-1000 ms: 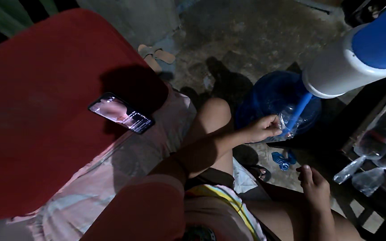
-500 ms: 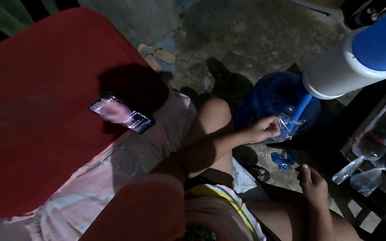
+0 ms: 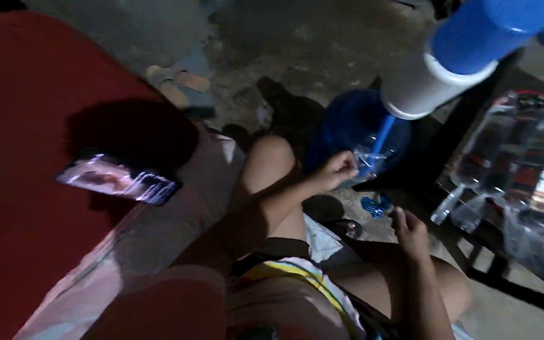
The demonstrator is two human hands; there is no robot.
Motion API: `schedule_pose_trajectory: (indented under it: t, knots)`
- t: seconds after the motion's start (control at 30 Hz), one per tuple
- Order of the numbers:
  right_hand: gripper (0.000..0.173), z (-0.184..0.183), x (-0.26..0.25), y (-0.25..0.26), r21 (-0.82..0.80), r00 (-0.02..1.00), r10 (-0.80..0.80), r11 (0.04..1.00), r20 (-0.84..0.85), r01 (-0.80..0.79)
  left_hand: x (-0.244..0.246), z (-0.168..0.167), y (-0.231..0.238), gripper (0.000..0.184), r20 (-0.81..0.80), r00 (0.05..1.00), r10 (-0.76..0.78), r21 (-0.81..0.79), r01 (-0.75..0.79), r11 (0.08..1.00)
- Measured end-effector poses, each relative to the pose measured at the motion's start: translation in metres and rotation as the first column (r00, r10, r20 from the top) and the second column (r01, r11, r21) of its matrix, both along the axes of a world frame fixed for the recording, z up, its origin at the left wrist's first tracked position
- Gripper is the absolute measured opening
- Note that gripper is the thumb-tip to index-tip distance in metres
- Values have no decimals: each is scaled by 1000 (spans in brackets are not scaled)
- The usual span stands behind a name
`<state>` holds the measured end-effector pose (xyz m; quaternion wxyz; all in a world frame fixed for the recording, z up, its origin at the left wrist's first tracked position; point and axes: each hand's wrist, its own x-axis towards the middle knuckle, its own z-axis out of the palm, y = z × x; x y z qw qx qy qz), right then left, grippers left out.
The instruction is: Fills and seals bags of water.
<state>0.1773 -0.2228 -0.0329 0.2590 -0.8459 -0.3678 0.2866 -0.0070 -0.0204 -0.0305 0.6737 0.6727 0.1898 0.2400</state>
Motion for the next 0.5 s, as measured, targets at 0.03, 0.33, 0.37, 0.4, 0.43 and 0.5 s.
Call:
schedule_pose_trajectory:
  t: [0.03, 0.33, 0.37, 0.4, 0.43, 0.5]
  knots:
    - [44, 1, 0, 0, -8, 1000, -2, 1000, 0, 2, 0, -1, -1, 20, 8, 1000, 0, 1, 0, 1000]
    - [41, -5, 5, 1, 20, 1000, 0, 1000, -4, 0, -3, 3, -3, 8, -56, 998, 40, -3, -40, 999]
    - [41, -5, 5, 2, 26, 1000, 6, 1000, 0, -6, -3, 2, -3, 6, -59, 998, 37, -4, -37, 999]
    - [41, -6, 5, 2, 30, 1000, 8, 1000, 0, -8, -4, 3, -3, 6, -61, 998, 29, -2, -29, 1000]
    - [41, -7, 5, 2, 34, 1000, 10, 999, 2, -10, -4, 2, -3, 6, -57, 998, 23, 0, -23, 1000]
    - [42, -7, 6, 2, 33, 1000, 10, 999, -1, -10, -5, 1, -2, 9, -52, 998, 18, -5, -19, 1000]
